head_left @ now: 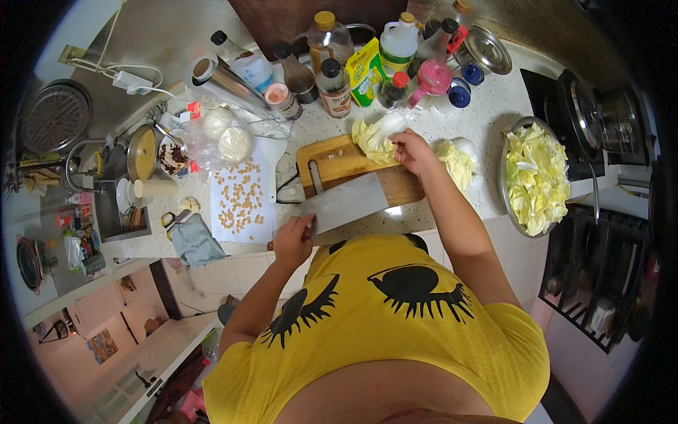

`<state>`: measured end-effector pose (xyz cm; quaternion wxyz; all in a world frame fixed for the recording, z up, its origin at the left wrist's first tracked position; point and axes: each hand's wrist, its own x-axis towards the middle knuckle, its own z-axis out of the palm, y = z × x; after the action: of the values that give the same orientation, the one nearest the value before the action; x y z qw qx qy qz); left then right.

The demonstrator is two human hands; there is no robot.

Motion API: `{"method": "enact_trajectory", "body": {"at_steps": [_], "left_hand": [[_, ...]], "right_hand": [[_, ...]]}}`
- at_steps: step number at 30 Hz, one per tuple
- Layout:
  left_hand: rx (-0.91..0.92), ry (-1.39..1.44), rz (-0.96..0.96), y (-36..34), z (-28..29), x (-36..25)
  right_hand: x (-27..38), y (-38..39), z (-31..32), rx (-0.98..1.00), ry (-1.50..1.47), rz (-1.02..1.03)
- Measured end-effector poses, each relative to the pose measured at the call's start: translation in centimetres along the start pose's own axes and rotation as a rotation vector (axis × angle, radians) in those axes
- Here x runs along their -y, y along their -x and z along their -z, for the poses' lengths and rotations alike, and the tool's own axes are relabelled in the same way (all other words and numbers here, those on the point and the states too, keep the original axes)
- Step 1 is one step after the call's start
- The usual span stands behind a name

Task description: The person cuts cabbage leaves into smaller pieces using a knife on a wooden cutting board and places the pieces into a metal bowl. The person repeatedly picks up cabbage, slices it, and transfers the cut pieces to the bowl.

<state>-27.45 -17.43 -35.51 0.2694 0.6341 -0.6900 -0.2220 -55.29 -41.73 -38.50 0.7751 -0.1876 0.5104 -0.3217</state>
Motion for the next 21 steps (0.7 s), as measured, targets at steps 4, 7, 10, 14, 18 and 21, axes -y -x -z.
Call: {"method": "enact_trajectory", "body": {"at_steps": [4, 7, 10, 14, 18, 21], "left_hand": [[-0.119, 0.149, 0.074, 2.0, 0.5, 0.1], [-0.151, 0.269, 0.171, 3.0, 0.8, 0.0], [-0.212, 0.255, 0.120, 2.4, 1.9, -2.2], [-0.015, 0.104, 0.153, -1.4, 4.2, -6.7], [0.233, -0.209, 0.025, -6.5, 5.0, -10.9], [0.440, -0.397, 0.034, -9.0, 4.5, -12.3]], "right_hand": [[-1.0, 4.6, 0.0, 0.111, -0.189, -0.053], [-2.9, 6.2, -0.1, 0.048, -0.183, -0.130], [-5.7, 5.9, 0.1, -0.048, -0.004, -0.122], [-7.4, 5.0, 0.4, -0.122, 0.269, -0.075], [-7.3, 4.2, 1.3, -0.088, 0.415, -0.066], [-7.3, 4.3, 1.4, -0.132, 0.356, -0.058]]}}
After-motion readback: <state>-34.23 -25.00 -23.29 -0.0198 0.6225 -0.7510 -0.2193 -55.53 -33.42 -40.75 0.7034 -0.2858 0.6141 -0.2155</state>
